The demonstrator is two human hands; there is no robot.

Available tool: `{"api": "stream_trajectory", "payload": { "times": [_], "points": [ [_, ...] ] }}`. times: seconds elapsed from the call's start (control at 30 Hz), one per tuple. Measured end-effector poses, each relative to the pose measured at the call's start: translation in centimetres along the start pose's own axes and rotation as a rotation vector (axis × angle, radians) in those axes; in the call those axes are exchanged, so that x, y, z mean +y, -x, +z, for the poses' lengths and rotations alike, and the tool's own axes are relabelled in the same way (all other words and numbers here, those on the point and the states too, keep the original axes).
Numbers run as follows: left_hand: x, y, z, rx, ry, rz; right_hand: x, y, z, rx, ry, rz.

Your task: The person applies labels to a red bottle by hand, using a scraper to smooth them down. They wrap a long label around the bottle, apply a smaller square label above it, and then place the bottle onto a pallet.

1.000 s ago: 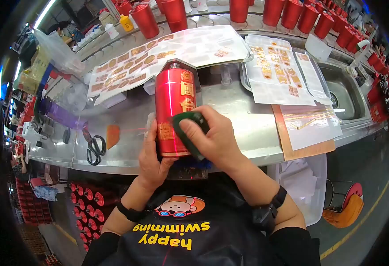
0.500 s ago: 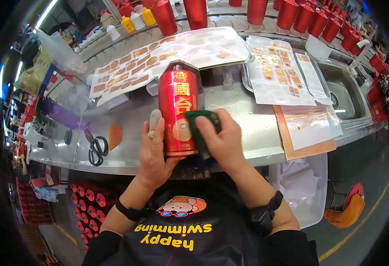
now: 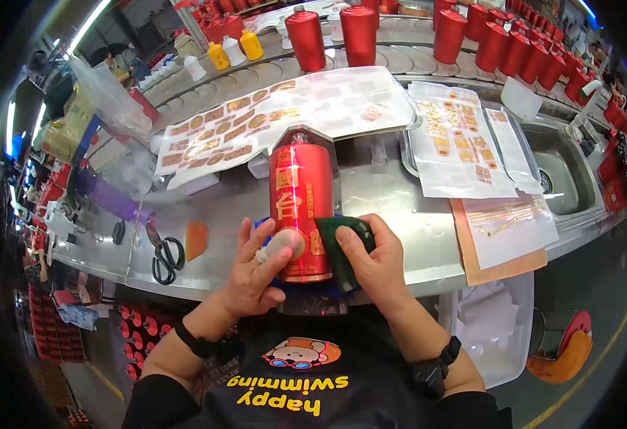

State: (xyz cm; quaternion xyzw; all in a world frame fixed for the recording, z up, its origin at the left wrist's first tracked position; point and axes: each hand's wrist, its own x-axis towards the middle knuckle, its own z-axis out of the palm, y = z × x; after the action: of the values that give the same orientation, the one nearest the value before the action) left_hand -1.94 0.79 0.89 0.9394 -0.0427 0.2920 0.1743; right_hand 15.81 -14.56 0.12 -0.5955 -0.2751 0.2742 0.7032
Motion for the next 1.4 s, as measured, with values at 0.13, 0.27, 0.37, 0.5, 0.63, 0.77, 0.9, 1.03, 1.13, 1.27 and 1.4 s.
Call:
{"api": "stream_trajectory", "payload": {
  "times": [0.13, 0.27, 0.37, 0.5, 0.63, 0.77, 0.9, 1.03, 1.13, 1.27, 1.4],
  "points": [
    [-3.2, -3.3, -0.7, -0.001, 0.028, 0.058, -0.4, 0.2, 0.2, 0.002, 0.001, 0.012],
    [-6.2, -6.9, -1.2, -0.022, -0.003, 0.072, -0.5, 0.0, 0.3, -0.004, -0.057, 0.042],
    [-7.2, -9.9, -2.1, -0.062, 0.028, 0.046, -0.2, 0.1, 0.3, -0.003, -0.054, 0.038],
    [-6.0, -9.5, -2.0, -0.086, 0.019, 0.073, -0.3, 0.1, 0.1, -0.015, -0.103, 0.074],
    [-3.1, -7.2, -1.6, -0.107, -0.092, 0.164, -0.1, 0.5, -0.4, 0.028, -0.309, 0.102],
    [-0.2, -5.1, -1.9, -0.105, -0.076, 0.152, -0.6, 0.4, -1.0, 0.073, -0.363, 0.112],
    [2.8, -2.0, -0.9, -0.061, -0.090, -0.009, -1.9, 0.3, 0.1, 0.031, -0.198, 0.047],
    [3.1, -1.6, 1.0, 0.045, -0.278, -0.170, -1.4, 0.1, 1.1, 0.009, 0.140, -0.093],
    [3.3, -1.4, 1.2, 0.070, -0.262, -0.187, -1.1, -0.3, -0.4, 0.070, -0.091, 0.021],
    [3.2, -0.7, 1.7, 0.084, -0.175, -0.205, -2.2, 0.2, 2.4, 0.017, 0.117, -0.195],
    [3.0, -0.5, 2.4, 0.140, -0.158, -0.211, -0.9, 0.4, 1.7, 0.056, 0.175, -0.137]
  ]
}}
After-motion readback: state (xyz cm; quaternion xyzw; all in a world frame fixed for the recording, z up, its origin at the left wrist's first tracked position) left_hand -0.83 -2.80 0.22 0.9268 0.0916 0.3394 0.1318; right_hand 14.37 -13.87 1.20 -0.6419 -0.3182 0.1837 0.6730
